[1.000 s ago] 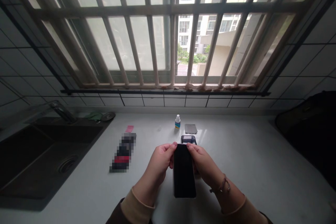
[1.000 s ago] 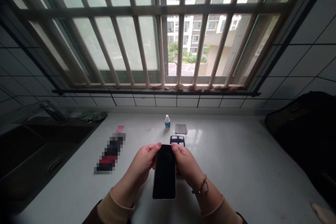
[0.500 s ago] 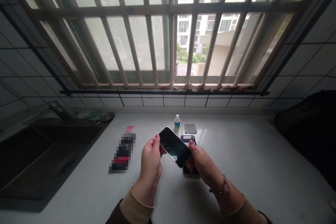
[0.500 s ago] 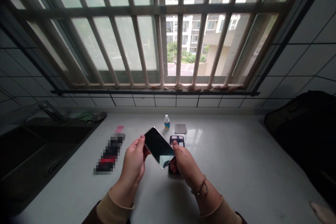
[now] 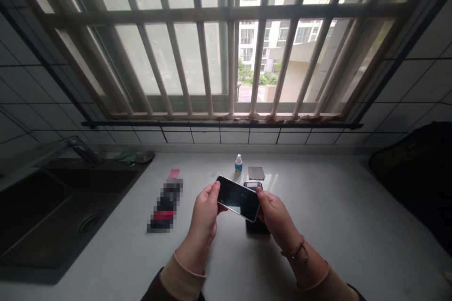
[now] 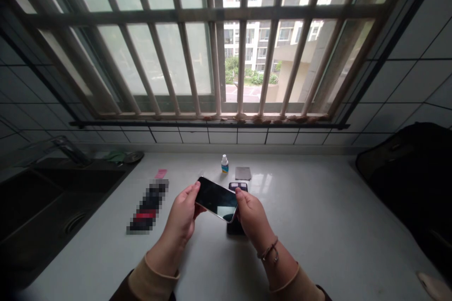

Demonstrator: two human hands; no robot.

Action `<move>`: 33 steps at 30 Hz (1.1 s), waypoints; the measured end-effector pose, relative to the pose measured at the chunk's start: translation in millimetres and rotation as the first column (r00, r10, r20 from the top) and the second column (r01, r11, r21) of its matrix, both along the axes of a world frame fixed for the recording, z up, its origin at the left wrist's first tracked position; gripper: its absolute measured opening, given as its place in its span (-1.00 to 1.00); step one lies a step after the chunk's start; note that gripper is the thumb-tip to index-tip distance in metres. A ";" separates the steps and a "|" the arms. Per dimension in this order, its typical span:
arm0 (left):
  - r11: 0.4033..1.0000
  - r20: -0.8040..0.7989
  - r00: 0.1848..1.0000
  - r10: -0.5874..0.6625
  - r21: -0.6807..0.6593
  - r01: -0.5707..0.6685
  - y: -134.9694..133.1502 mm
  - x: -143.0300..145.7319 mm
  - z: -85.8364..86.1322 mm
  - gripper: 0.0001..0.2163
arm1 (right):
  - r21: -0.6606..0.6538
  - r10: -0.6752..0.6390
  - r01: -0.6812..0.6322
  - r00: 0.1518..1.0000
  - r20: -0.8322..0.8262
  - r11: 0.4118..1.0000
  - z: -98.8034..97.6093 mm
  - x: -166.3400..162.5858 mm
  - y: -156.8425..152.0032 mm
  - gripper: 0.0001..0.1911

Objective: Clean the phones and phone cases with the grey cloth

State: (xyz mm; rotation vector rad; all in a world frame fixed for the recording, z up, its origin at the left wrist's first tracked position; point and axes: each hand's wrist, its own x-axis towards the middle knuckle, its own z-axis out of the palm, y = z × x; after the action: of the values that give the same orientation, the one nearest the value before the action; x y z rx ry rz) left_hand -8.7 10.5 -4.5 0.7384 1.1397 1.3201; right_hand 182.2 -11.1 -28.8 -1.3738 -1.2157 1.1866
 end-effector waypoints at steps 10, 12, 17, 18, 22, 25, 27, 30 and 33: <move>0.990 -0.176 0.984 0.023 0.142 0.002 -2.3 5.3 -6.8 -0.48 | 0.024 -0.017 0.014 0.991 0.131 1.000 -8.4 3.4 5.9 -0.31; 0.987 -0.099 0.994 0.056 0.156 -0.040 -3.0 6.9 -7.3 -0.50 | -0.026 0.023 -0.022 0.999 0.036 0.999 -8.5 0.1 4.5 -0.27; 0.980 -0.003 0.989 0.151 0.134 -0.149 -1.2 7.6 -8.1 -0.48 | -0.023 0.204 -0.208 0.974 -0.097 0.978 -0.6 -8.2 -2.8 -0.39; 0.981 0.003 0.989 0.150 0.126 -0.150 -0.5 7.3 -8.3 -0.48 | -0.011 0.218 -0.220 0.971 -0.093 0.975 0.8 -8.8 -3.8 -0.42; 0.984 0.032 0.989 0.142 0.100 -0.145 1.1 7.5 -8.9 -0.47 | 0.004 0.214 -0.214 0.976 -0.042 0.977 0.8 -7.0 -4.1 -0.45; 0.984 0.069 0.985 0.158 0.072 -0.163 0.4 9.2 -8.4 -0.47 | 0.019 0.217 -0.219 0.974 0.063 0.976 -0.8 -3.3 -3.1 -0.44; 0.985 0.092 0.984 0.153 0.069 -0.159 -0.4 10.1 -7.7 -0.48 | 0.025 0.217 -0.224 0.963 0.161 0.974 -0.7 -1.2 -3.4 -0.40; 0.984 0.094 0.982 0.162 0.064 -0.168 -1.3 10.3 -7.3 -0.49 | 0.039 0.221 -0.235 0.950 0.222 0.971 0.6 0.1 -5.1 -0.33; 0.982 0.078 0.982 0.173 0.059 -0.178 -1.3 9.4 -8.2 -0.49 | 0.047 0.209 -0.223 0.955 0.210 0.974 1.3 -0.9 -6.3 -0.33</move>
State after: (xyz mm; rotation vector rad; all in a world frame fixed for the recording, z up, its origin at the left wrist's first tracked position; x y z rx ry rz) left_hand 0.7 9.2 -12.7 0.6430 1.1276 1.5271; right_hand 181.3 -17.5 -27.5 -1.3608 -1.5722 1.1603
